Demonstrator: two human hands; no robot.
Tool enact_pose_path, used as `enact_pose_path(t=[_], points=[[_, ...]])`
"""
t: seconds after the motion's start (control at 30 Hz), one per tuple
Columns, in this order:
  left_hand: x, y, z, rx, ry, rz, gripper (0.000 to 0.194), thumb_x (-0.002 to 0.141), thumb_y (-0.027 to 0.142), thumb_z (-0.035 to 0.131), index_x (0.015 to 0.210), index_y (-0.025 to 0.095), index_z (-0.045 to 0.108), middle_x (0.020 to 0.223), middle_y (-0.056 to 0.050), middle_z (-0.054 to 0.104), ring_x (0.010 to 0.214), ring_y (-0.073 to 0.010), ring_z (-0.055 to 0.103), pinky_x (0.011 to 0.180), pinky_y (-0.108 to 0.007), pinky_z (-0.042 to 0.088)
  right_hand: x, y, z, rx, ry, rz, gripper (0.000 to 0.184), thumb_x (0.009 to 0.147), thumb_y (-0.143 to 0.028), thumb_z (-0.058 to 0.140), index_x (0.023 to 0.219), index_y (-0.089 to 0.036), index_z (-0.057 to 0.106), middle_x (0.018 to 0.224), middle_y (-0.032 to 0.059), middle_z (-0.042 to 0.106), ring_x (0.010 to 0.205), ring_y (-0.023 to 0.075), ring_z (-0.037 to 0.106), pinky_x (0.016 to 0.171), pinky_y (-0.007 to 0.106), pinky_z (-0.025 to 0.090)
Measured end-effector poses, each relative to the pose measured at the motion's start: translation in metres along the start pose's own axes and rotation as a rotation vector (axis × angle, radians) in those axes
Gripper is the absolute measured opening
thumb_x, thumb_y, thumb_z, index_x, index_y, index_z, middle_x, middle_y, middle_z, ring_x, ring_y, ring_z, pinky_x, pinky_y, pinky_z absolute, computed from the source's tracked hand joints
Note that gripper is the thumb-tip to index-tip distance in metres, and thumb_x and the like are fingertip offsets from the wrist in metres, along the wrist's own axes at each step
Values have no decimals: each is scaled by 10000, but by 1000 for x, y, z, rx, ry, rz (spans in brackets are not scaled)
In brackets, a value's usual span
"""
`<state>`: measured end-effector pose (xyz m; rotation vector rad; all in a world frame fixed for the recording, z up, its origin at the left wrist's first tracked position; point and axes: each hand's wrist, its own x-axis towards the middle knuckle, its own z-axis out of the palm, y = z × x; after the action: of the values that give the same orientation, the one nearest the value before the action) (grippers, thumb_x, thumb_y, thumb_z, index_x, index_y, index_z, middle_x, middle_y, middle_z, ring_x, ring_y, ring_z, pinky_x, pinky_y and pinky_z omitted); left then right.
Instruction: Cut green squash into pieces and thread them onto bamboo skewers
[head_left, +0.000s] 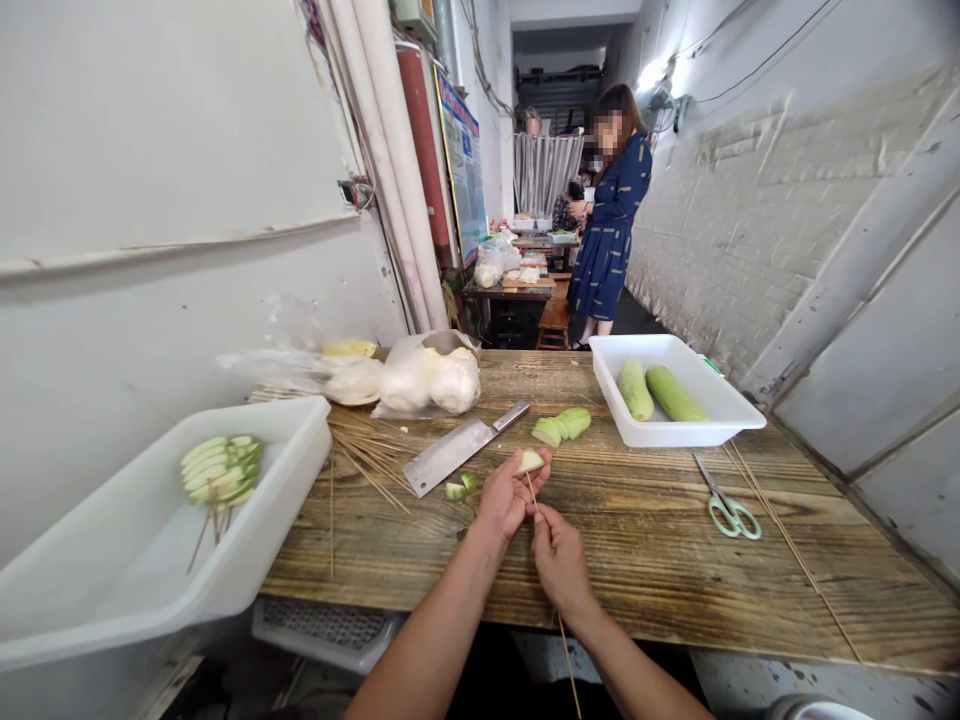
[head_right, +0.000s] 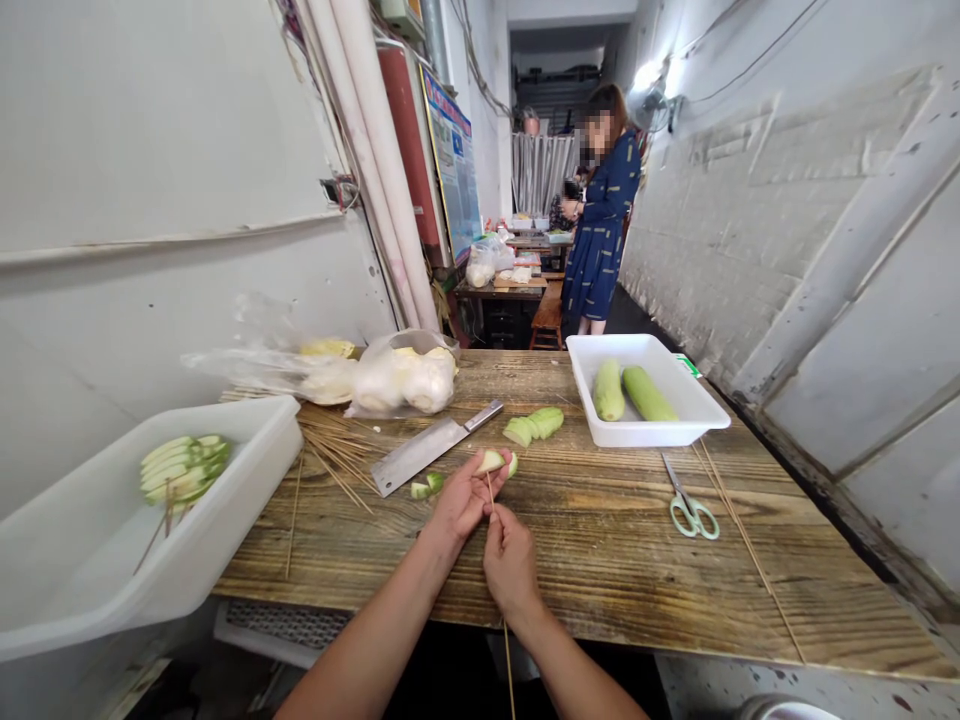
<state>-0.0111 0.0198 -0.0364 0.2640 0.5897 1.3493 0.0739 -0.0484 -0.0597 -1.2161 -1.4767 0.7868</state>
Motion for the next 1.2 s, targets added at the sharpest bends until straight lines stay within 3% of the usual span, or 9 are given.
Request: enact_pose_path(t=[0.3,0.67,0.93,1.07,1.2], points=[[-1,2,2,-19,-25,-42,184,840,186,500,835,46,619,889,-148,675,856,-190,647,794,-301,531,0,1,2,23,25,-15,330,867,-294,378,924,-154,671,504,-4,553,529,158,548,502,232,417],[-2,-1,4,38,-49,13,140,824,188,532,836,73,612,902,-144,675,878,-188,643,836,-322,509,2,0,2,8,31,-3,329,874,-295,367,911,-147,659,501,-17,530,433,123,448,412,213,328],[-5,-3,6,118,-96,71,157,810,219,571,878,86,618,948,-139,672,884,-184,640,799,-299,515,2,0,2,15,38,-5,340,882,-291,352,934,-145,655,521,-4,551,515,152,531,483,224,399],[-6,-5,6,142,-117,77,161,803,225,585,892,95,617,966,-131,669,894,-184,638,809,-310,514,3,2,2,20,32,-11,344,891,-288,350,963,-141,653,653,36,640,567,156,576,535,234,444],[-7,-7,5,150,-125,62,180,798,233,594,903,89,615,984,-137,662,887,-193,640,800,-327,521,4,0,2,52,45,-49,327,890,-258,363,1012,-164,652,871,79,695,778,179,640,677,258,492]])
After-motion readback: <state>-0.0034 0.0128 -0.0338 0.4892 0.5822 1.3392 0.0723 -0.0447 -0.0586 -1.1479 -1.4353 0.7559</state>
